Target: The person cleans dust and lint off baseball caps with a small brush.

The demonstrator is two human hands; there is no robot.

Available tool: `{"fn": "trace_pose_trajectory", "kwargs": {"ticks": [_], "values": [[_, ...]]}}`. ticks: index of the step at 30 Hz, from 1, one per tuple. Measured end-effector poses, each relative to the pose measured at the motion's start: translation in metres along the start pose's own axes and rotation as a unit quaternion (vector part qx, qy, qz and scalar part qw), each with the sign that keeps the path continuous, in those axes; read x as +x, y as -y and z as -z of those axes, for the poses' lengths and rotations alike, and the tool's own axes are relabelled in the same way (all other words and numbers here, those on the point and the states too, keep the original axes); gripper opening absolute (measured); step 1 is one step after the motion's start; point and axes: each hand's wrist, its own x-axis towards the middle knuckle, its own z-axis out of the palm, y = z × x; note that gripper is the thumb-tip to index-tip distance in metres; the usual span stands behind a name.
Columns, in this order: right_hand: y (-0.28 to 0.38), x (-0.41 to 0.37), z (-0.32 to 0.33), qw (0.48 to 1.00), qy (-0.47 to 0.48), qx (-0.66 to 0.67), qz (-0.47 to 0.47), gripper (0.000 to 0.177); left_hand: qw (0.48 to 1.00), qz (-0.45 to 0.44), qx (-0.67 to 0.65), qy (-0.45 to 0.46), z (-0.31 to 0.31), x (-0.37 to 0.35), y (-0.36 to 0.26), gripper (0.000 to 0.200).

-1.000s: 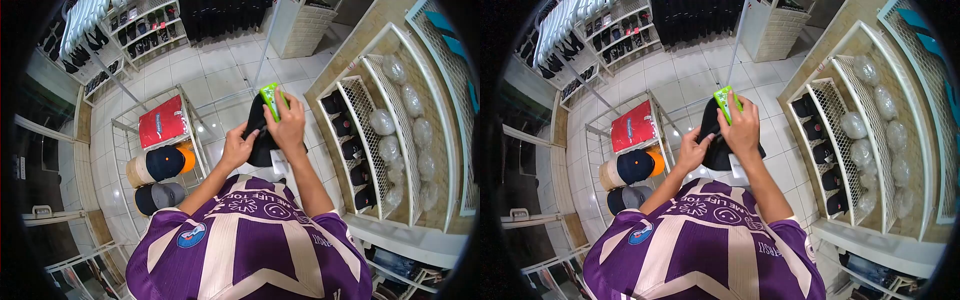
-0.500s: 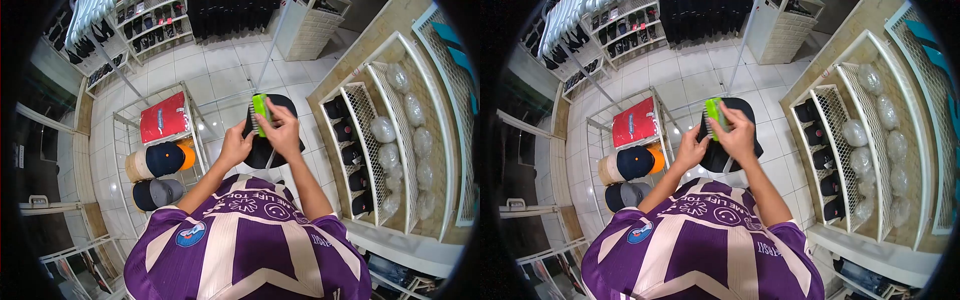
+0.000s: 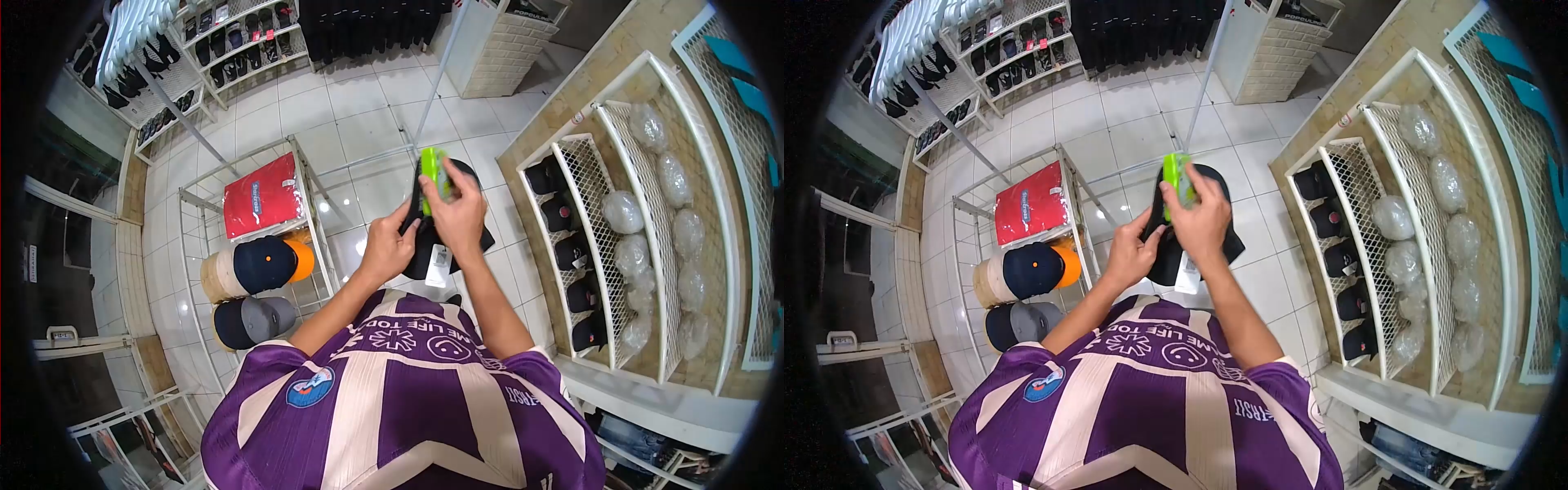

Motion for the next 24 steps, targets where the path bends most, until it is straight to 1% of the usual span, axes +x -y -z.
{"fn": "trace_pose_trajectory", "kwargs": {"ticks": [1, 2, 3, 4, 5, 6, 7, 9, 10, 11, 12, 13, 14, 15, 16, 17, 19, 20, 21, 23, 24], "values": [[-0.002, -0.008, -0.009, 0.962, 0.038, 0.237, -0.127, 0.058, 0.999, 0.021, 0.033, 0.004, 0.006, 0.003, -0.007, 0.047], [-0.008, -0.006, -0.007, 0.961, 0.06, 0.243, -0.12, 0.057, 0.994, 0.047, 0.085, 0.052, 0.016, 0.005, -0.016, 0.038], [-0.01, -0.007, -0.001, 0.958, 0.084, 0.247, -0.118, 0.056, 0.994, 0.052, 0.083, 0.052, 0.015, 0.006, -0.008, 0.038], [-0.014, 0.002, 0.01, 0.991, 0.068, 0.112, -0.035, 0.056, 0.998, 0.02, 0.042, 0.042, 0.012, 0.007, 0.003, 0.038], [-0.019, 0.016, 0.018, 0.997, 0.051, -0.025, 0.052, 0.055, 0.999, -0.015, 0.0, 0.032, 0.011, 0.007, 0.011, 0.039], [-0.022, 0.023, 0.018, 0.994, 0.016, -0.085, 0.062, 0.056, 0.999, 0.026, 0.005, 0.04, 0.01, 0.004, -0.001, 0.04], [-0.021, 0.019, 0.012, 0.994, 0.016, -0.085, 0.063, 0.056, 0.999, -0.041, 0.0, -0.002, 0.001, 0.003, -0.003, 0.047], [-0.015, 0.005, -0.007, 1.0, -0.009, 0.024, -0.013, 0.055, 0.999, 0.025, 0.043, 0.005, -0.002, 0.004, 0.009, 0.046], [-0.014, -0.003, -0.012, 0.955, 0.082, 0.217, -0.184, 0.054, 1.0, 0.022, 0.007, -0.007, 0.0, 0.009, 0.016, 0.044], [-0.015, -0.011, -0.011, 0.925, 0.114, 0.319, -0.172, 0.056, 0.999, 0.022, -0.028, -0.019, 0.004, 0.014, 0.022, 0.042], [-0.007, -0.014, 0.0, 0.967, 0.092, 0.226, -0.075, 0.056, 0.999, 0.005, -0.036, -0.035, 0.008, 0.017, 0.018, 0.036], [0.002, -0.013, 0.013, 0.989, 0.069, 0.131, 0.023, 0.057, 0.999, 0.009, -0.035, -0.033, 0.01, 0.018, 0.012, 0.036], [0.007, -0.007, 0.023, 0.996, -0.001, 0.021, 0.086, 0.055, 0.998, 0.008, -0.033, -0.05, 0.01, 0.02, 0.006, 0.034], [0.006, 0.001, 0.03, 0.982, -0.072, -0.089, 0.151, 0.054, 0.997, 0.005, -0.033, -0.068, 0.009, 0.022, 0.004, 0.032], [-0.002, 0.008, 0.031, 0.987, -0.095, -0.071, 0.105, 0.05, 0.993, 0.04, -0.082, -0.07, 0.007, 0.022, 0.004, 0.032], [-0.01, 0.012, 0.03, 0.994, -0.09, -0.019, 0.062, 0.049, 0.993, 0.041, -0.082, -0.073, 0.003, 0.019, 0.003, 0.032], [-0.009, 0.01, 0.028, 0.999, -0.019, 0.032, 0.036, 0.049, 0.99, 0.033, -0.113, -0.077, -0.003, 0.017, 0.001, 0.033], [-0.016, 0.005, 0.023, 0.997, -0.003, 0.021, 0.078, 0.049, 0.988, 0.024, -0.133, -0.072, -0.006, 0.015, -0.002, 0.032], [-0.015, 0.002, 0.019, 0.996, 0.004, 0.023, 0.085, 0.049, 0.989, 0.022, -0.132, -0.071, -0.004, 0.017, 0.0, 0.032], [-0.012, -0.004, 0.02, 0.995, 0.031, 0.059, 0.07, 0.049, 0.973, 0.124, -0.193, -0.029, 0.0, 0.02, 0.01, 0.03], [-0.011, -0.004, 0.02, 0.991, 0.032, 0.014, 0.13, 0.05, 0.974, 0.15, -0.171, -0.012, 0.003, 0.024, 0.016, 0.024]]}}
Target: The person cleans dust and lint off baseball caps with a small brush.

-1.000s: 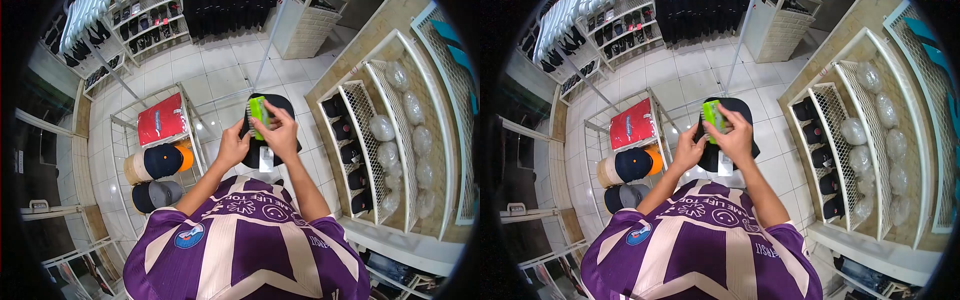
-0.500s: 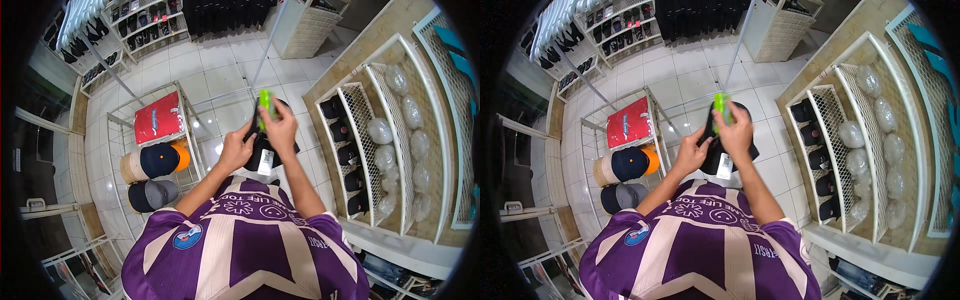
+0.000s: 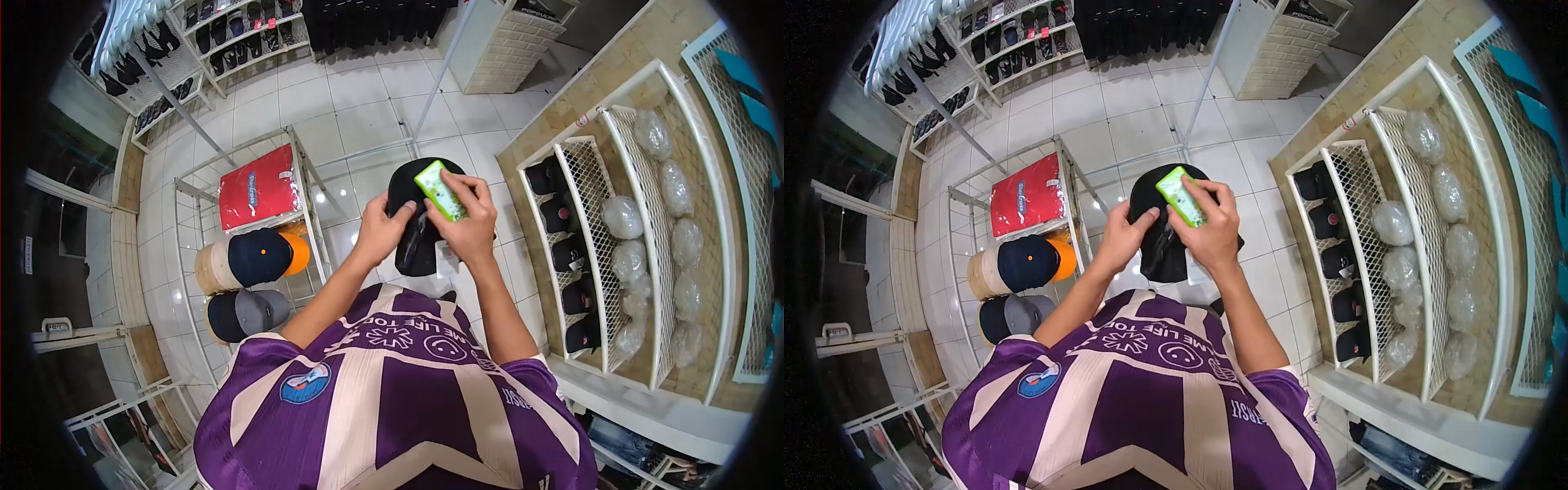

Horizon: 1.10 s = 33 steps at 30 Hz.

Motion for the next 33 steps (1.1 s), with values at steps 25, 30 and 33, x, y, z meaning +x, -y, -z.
{"fn": "trace_pose_trajectory", "kwargs": {"ticks": [25, 30, 33], "values": [[-0.019, -0.018, -0.016, 0.973, -0.038, -0.21, 0.087, 0.056, 0.987, -0.073, 0.116, -0.08, 0.006, -0.005, -0.004, 0.03], [-0.019, -0.031, -0.02, 0.981, 0.006, -0.177, 0.076, 0.059, 0.979, -0.056, 0.186, -0.062, 0.002, -0.012, -0.001, 0.031], [-0.01, -0.009, -0.022, 0.977, 0.015, -0.203, 0.066, 0.058, 0.965, -0.023, 0.259, -0.029, -0.004, -0.01, -0.009, 0.029]]}}
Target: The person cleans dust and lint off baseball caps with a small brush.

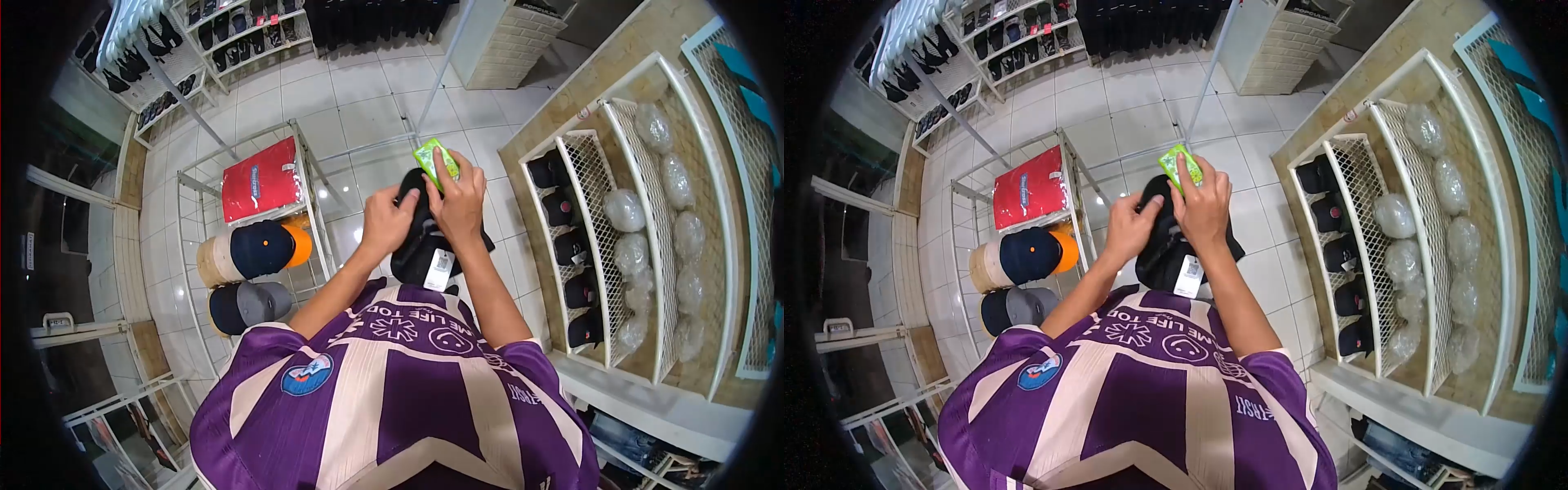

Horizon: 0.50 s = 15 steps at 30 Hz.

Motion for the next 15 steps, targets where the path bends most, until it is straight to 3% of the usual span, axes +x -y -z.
{"fn": "trace_pose_trajectory", "kwargs": {"ticks": [3, 4, 6, 7, 8, 10, 12, 14, 15], "values": [[-0.003, -0.026, 0.002, 0.999, 0.008, 0.017, 0.031, 0.056, 0.98, -0.063, -0.138, -0.131, 0.016, 0.017, 0.013, 0.023], [-0.006, -0.039, 0.0, 0.999, 0.005, 0.032, 0.013, 0.055, 0.985, 0.0, -0.142, -0.102, 0.025, 0.019, 0.015, 0.025], [-0.016, -0.043, -0.009, 0.999, -0.011, 0.034, 0.016, 0.054, 0.994, 0.002, -0.066, -0.082, 0.02, 0.012, 0.012, 0.028], [-0.012, -0.031, -0.009, 0.999, -0.019, 0.034, 0.02, 0.054, 0.999, 0.027, 0.009, -0.022, 0.018, 0.007, 0.006, 0.03], [-0.009, -0.015, -0.011, 0.999, -0.029, 0.032, 0.023, 0.053, 0.997, -0.035, -0.045, -0.048, -0.001, 0.003, 0.011, 0.03], [-0.001, -0.002, -0.006, 1.0, -0.013, 0.027, 0.0, 0.05, 0.995, -0.025, -0.085, -0.051, -0.008, 0.006, 0.012, 0.029], [0.0, 0.0, -0.003, 0.999, 0.013, 0.03, 0.04, 0.052, 0.988, -0.042, -0.12, -0.091, 0.011, 0.019, 0.015, 0.028], [-0.006, -0.031, -0.007, 0.998, 0.01, 0.064, 0.023, 0.055, 0.97, 0.012, -0.213, -0.115, 0.03, 0.028, 0.022, 0.027], [-0.008, -0.035, -0.009, 0.998, -0.001, 0.062, 0.013, 0.054, 0.977, 0.015, -0.185, -0.106, 0.032, 0.026, 0.02, 0.027]]}}
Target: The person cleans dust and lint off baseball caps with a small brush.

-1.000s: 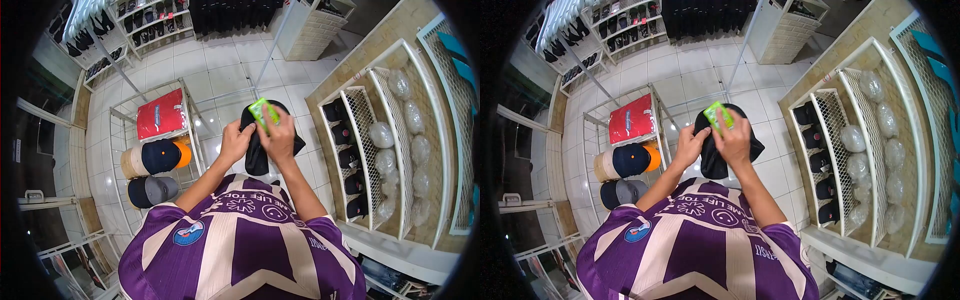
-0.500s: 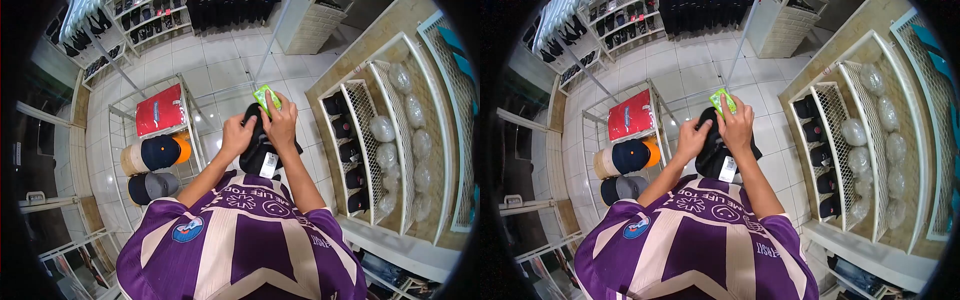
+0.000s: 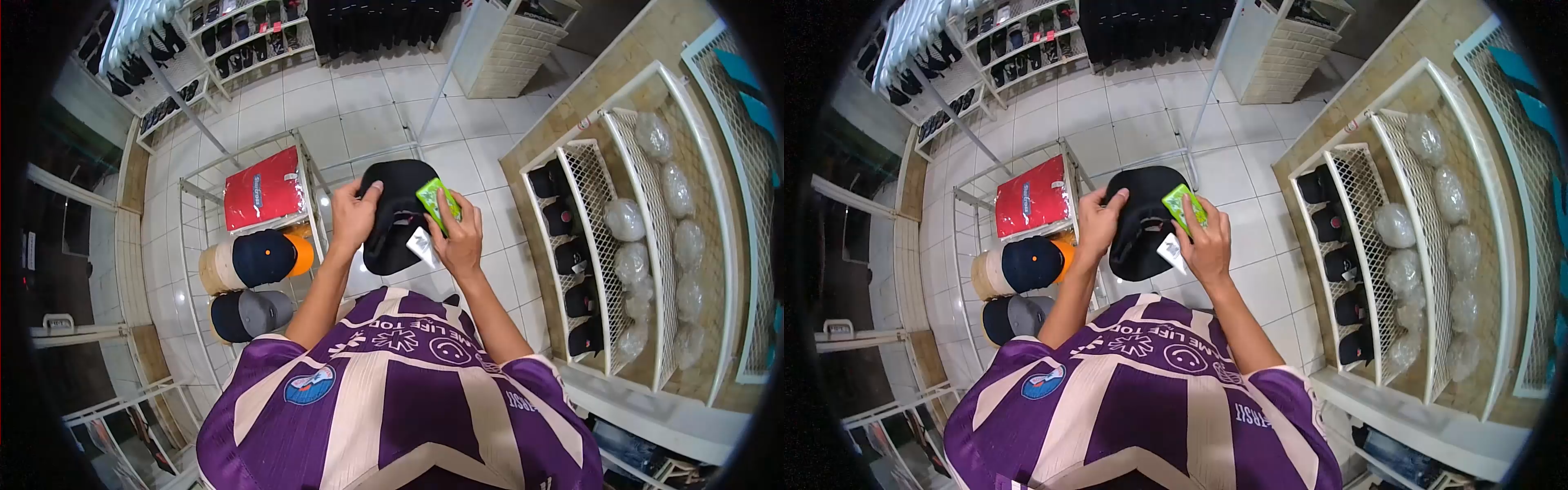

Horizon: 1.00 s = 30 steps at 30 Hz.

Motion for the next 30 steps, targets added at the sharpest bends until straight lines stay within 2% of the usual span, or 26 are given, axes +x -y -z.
{"fn": "trace_pose_trajectory", "kwargs": {"ticks": [1, 3, 4, 5, 7, 8, 9, 11, 14, 17, 19, 21, 23, 24, 25, 27, 28, 29, 30], "values": [[-0.002, -0.004, -0.002, 1.0, -0.009, -0.002, -0.01, 0.053, 1.0, 0.006, 0.029, 0.008, -0.001, -0.005, 0.001, 0.027], [-0.005, 0.011, -0.011, 0.999, -0.043, -0.032, -0.001, 0.053, 0.997, -0.041, 0.064, 0.021, -0.019, -0.016, 0.016, 0.027], [0.0, 0.022, -0.01, 0.998, -0.037, -0.043, 0.004, 0.054, 0.998, -0.012, 0.056, 0.025, -0.027, -0.023, 0.008, 0.027], [0.004, 0.031, -0.009, 0.998, -0.023, -0.051, 0.014, 0.055, 0.994, 0.011, 0.101, 0.042, -0.028, -0.023, 0.006, 0.028], [0.01, 0.031, 0.002, 0.998, 0.012, -0.053, 0.036, 0.057, 0.999, -0.042, 0.019, 0.003, -0.023, -0.015, 0.0, 0.027], [0.005, 0.023, 0.002, 0.999, 0.007, -0.036, 0.04, 0.057, 0.999, -0.019, -0.029, 0.016, -0.014, -0.001, 0.021, 0.027], [-0.002, 0.01, 0.001, 0.999, 0.002, -0.019, 0.044, 0.058, 0.997, 0.0, -0.073, 0.009, -0.008, -0.001, 0.009, 0.027], [-0.008, 0.002, -0.002, 1.0, -0.004, -0.013, 0.004, 0.056, 0.996, 0.014, 0.082, 0.027, -0.006, -0.007, 0.006, 0.027], [-0.003, 0.025, -0.009, 0.999, -0.02, -0.032, -0.017, 0.053, 0.997, -0.031, 0.069, 0.034, -0.035, -0.023, 0.019, 0.027], [0.011, 0.031, 0.004, 0.998, 0.06, -0.017, 0.02, 0.049, 0.997, -0.01, 0.081, -0.001, -0.022, -0.006, 0.02, 0.028], [0.004, 0.019, 0.017, 0.994, 0.102, 0.023, -0.012, 0.052, 0.997, 0.038, -0.073, -0.014, 0.0, 0.014, 0.04, 0.024], [-0.003, 0.023, 0.039, 0.999, 0.019, 0.03, -0.038, 0.047, 0.965, 0.057, -0.242, -0.086, 0.012, 0.022, 0.043, 0.026], [-0.001, 0.035, 0.066, 0.988, -0.062, 0.1, -0.103, 0.045, 0.912, 0.109, -0.389, -0.077, 0.016, 0.023, 0.028, 0.028], [-0.004, 0.04, 0.074, 0.975, -0.105, 0.143, -0.134, 0.044, 0.901, 0.162, -0.402, -0.031, 0.02, 0.026, 0.044, 0.028], [-0.011, 0.042, 0.073, 0.975, -0.106, 0.144, -0.134, 0.044, 0.863, 0.17, -0.474, 0.042, 0.017, 0.026, 0.047, 0.025], [-0.023, 0.045, 0.069, 0.917, -0.151, 0.292, -0.225, 0.042, 0.841, 0.204, -0.5, 0.04, 0.001, 0.014, 0.04, 0.024], [-0.02, 0.049, 0.07, 0.883, -0.151, 0.354, -0.27, 0.05, 0.861, 0.185, -0.473, 0.04, -0.004, 0.011, 0.042, 0.023], [-0.018, 0.052, 0.069, 0.884, -0.157, 0.351, -0.267, 0.05, 0.86, 0.182, -0.474, 0.047, -0.007, 0.01, 0.043, 0.023], [-0.018, 0.054, 0.066, 0.878, -0.15, 0.358, -0.28, 0.058, 0.864, 0.186, -0.46, 0.082, -0.009, 0.006, 0.039, 0.023]]}}
